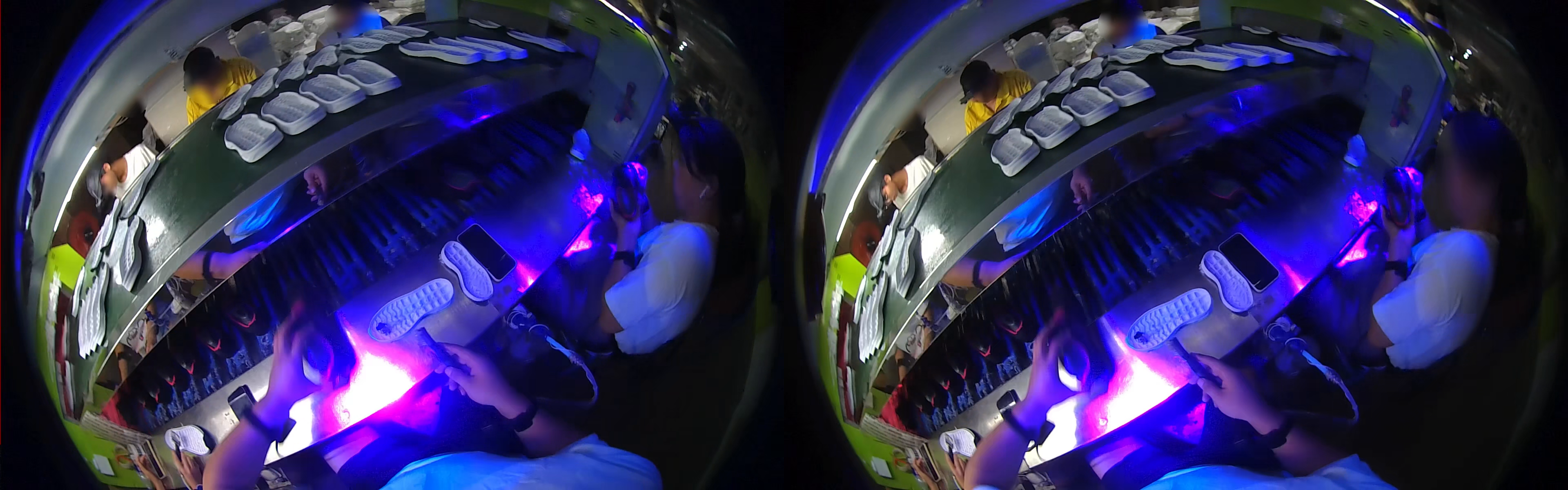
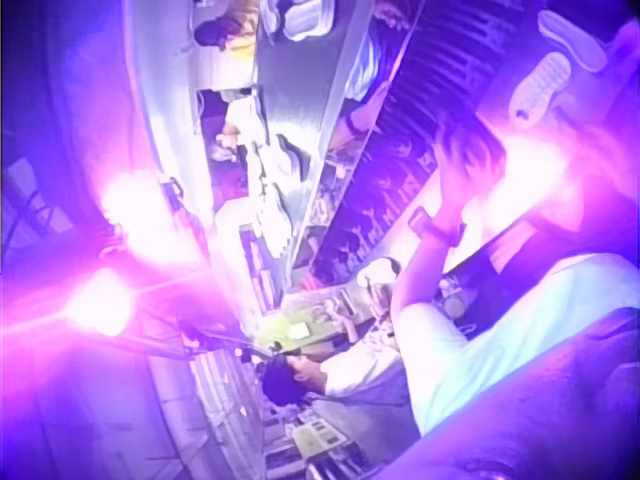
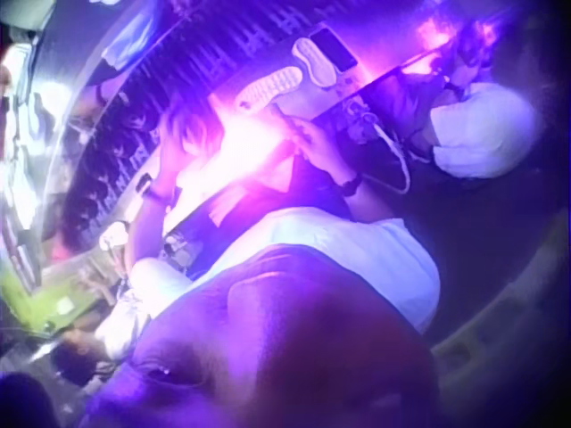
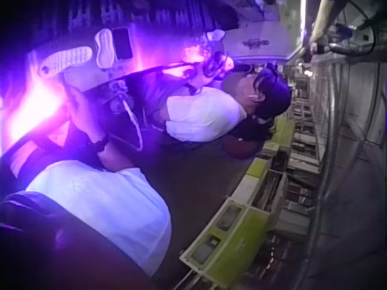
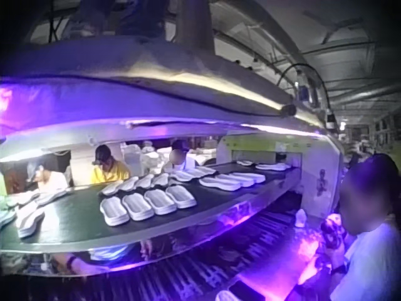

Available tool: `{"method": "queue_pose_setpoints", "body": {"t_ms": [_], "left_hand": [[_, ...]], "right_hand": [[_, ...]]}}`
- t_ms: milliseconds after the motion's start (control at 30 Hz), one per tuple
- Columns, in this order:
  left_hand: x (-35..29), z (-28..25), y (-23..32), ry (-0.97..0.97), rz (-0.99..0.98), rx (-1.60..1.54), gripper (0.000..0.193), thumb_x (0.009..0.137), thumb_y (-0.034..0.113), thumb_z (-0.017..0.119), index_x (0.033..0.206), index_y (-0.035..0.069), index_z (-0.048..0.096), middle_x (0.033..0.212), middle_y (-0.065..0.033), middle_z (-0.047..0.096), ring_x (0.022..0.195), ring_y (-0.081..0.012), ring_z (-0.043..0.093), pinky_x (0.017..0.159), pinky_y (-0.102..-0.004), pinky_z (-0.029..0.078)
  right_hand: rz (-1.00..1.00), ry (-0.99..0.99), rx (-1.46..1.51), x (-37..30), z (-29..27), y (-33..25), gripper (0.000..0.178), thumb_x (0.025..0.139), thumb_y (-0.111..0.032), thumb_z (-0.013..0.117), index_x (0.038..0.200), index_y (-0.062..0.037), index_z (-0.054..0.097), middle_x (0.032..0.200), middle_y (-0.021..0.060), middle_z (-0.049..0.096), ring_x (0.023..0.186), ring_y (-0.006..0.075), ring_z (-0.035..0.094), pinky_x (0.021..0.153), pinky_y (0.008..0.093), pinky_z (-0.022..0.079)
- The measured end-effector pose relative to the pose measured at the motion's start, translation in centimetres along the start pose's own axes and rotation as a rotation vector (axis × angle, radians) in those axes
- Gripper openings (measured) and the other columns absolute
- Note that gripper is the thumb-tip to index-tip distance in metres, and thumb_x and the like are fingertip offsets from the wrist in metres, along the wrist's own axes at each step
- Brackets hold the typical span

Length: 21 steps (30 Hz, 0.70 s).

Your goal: The recorder is applying glue or adhesive to shoe components using a small brush along an assembly line.

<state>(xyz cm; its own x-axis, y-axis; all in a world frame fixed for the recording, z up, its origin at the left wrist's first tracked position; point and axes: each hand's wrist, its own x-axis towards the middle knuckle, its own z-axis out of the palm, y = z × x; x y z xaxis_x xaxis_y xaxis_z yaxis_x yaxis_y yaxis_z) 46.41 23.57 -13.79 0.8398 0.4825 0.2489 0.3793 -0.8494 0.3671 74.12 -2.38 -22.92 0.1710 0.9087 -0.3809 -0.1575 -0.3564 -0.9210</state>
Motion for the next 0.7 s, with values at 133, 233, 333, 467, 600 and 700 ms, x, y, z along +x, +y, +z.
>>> {"method": "queue_pose_setpoints", "body": {"t_ms": [133,233,333,467,600,700], "left_hand": [[-7.8,-4.3,5.1,-0.501,-0.021,0.005,0.081,0.061,0.032,0.083,0.133,0.006,0.056,0.147,-0.0300,0.039,0.137,-0.0500,0.043,0.111,-0.0622,0.041],[-8.4,-4.7,6.0,-0.323,-0.089,-0.046,0.064,0.076,0.031,0.073,0.129,0.000,0.053,0.126,-0.0248,0.060,0.118,-0.0463,0.059,0.096,-0.0562,0.050],[-4.5,-2.7,8.7,-0.204,-0.021,0.235,0.072,0.084,0.044,0.071,0.134,-0.005,0.051,0.111,-0.0232,0.066,0.092,-0.0438,0.068,0.084,-0.0498,0.052],[-5.4,4.0,10.6,-0.354,-0.371,0.599,0.074,0.084,0.043,0.069,0.139,-0.003,0.050,0.104,-0.0197,0.064,0.090,-0.0357,0.067,0.079,-0.0473,0.053],[-10.0,6.8,9.2,-0.175,0.014,0.788,0.064,0.082,0.030,0.067,0.135,-0.003,0.054,0.105,-0.0176,0.063,0.092,-0.0303,0.064,0.079,-0.0447,0.053],[-8.4,2.4,8.8,-0.312,0.043,0.478,0.065,0.073,0.024,0.069,0.131,-0.003,0.057,0.108,-0.0149,0.062,0.095,-0.0307,0.064,0.084,-0.0435,0.052]], "right_hand": [[-0.119,-0.009,0.037,0.0,1.5,-2.3,0.052,0.100,-0.005,0.060,0.150,-0.0069,0.045,0.097,0.0031,0.068,0.070,0.0066,0.060,0.057,0.0226,0.050],[-0.133,0.026,0.034,0.3,2.3,-2.6,0.049,0.100,-0.007,0.061,0.147,-0.0075,0.049,0.093,0.0016,0.067,0.069,0.0072,0.060,0.056,0.0233,0.050],[-0.137,0.060,-0.051,0.2,2.7,-3.3,0.046,0.100,-0.008,0.061,0.145,-0.0075,0.051,0.090,0.0005,0.065,0.068,0.0063,0.059,0.056,0.0225,0.050],[-0.202,0.072,0.039,-1.4,2.4,-5.0,0.047,0.102,-0.010,0.059,0.148,-0.0085,0.050,0.088,-0.0006,0.066,0.065,0.0038,0.054,0.056,0.0207,0.046],[-0.257,0.125,0.109,-3.7,2.1,-6.2,0.049,0.103,-0.013,0.059,0.150,-0.0058,0.047,0.092,0.0016,0.069,0.064,0.0026,0.049,0.058,0.0187,0.041],[-0.279,0.172,0.083,-4.4,1.8,-5.9,0.048,0.102,-0.013,0.060,0.149,-0.0076,0.050,0.087,0.0023,0.069,0.061,0.0015,0.046,0.053,0.0183,0.039]]}}
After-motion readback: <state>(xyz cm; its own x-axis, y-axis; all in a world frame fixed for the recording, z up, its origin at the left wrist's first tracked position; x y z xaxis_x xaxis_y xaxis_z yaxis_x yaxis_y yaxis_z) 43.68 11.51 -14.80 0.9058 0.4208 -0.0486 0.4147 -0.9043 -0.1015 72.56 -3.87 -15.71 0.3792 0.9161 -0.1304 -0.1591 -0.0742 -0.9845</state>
